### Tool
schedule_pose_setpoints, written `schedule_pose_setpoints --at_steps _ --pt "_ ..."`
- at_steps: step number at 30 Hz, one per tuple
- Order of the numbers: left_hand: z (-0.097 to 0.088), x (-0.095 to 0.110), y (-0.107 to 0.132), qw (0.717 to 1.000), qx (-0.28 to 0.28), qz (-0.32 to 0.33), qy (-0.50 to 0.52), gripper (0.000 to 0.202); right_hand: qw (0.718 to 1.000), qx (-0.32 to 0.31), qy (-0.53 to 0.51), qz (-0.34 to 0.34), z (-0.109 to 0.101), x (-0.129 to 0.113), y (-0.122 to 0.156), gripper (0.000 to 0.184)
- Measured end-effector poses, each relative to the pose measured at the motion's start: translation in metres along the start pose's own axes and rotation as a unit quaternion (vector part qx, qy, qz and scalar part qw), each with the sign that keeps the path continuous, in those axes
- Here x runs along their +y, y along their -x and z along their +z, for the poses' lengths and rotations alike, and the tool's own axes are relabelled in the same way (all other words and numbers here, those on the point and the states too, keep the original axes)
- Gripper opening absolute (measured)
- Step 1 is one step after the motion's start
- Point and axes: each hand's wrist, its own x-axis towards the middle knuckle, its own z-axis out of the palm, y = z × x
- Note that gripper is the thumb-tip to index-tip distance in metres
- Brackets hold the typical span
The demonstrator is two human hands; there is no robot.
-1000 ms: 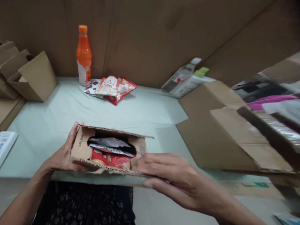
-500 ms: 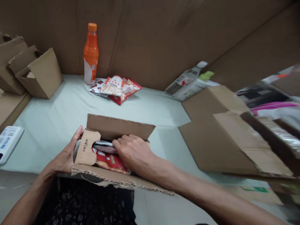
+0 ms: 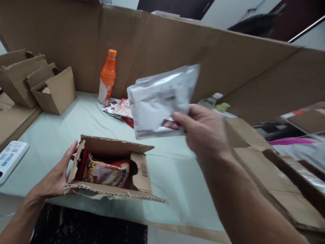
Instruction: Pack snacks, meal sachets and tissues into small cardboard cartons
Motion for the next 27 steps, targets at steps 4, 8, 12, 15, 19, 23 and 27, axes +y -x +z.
schedule_pose_setpoints --at_steps 4,8,12,15,19,23,27 --pt "0.0 -0.006 0.004 1.0 -0.009 -0.011 0.003 0.114 0.998 0.01 0.051 0.042 0.045 0.049 -0.066 0.025" --pt "0.004 -0.009 0.004 1.0 -0.008 -0.007 0.016 0.113 0.997 -0.003 0.072 0.024 0.056 0.06 -0.07 0.022" --pt "0.007 -0.009 0.002 0.999 -0.008 -0.024 0.04 0.114 0.976 -0.166 0.11 -0.084 0.031 0.013 -0.008 0.018" --pt "0.009 -0.006 -0.002 0.998 -0.009 -0.037 0.046 0.11 0.876 -0.435 0.167 -0.121 0.032 -0.023 0.042 0.019" --pt "0.013 -0.002 -0.004 0.999 -0.023 -0.025 0.039 0.11 0.741 -0.552 0.347 -0.159 0.072 -0.019 0.076 0.035" --pt "0.016 -0.001 0.0 0.999 -0.007 -0.014 0.039 0.116 0.692 -0.568 0.399 -0.197 0.094 0.001 0.083 0.018" --pt "0.016 0.001 0.001 0.999 -0.01 -0.002 0.044 0.116 0.817 -0.435 0.26 -0.276 0.055 -0.018 0.068 0.027"
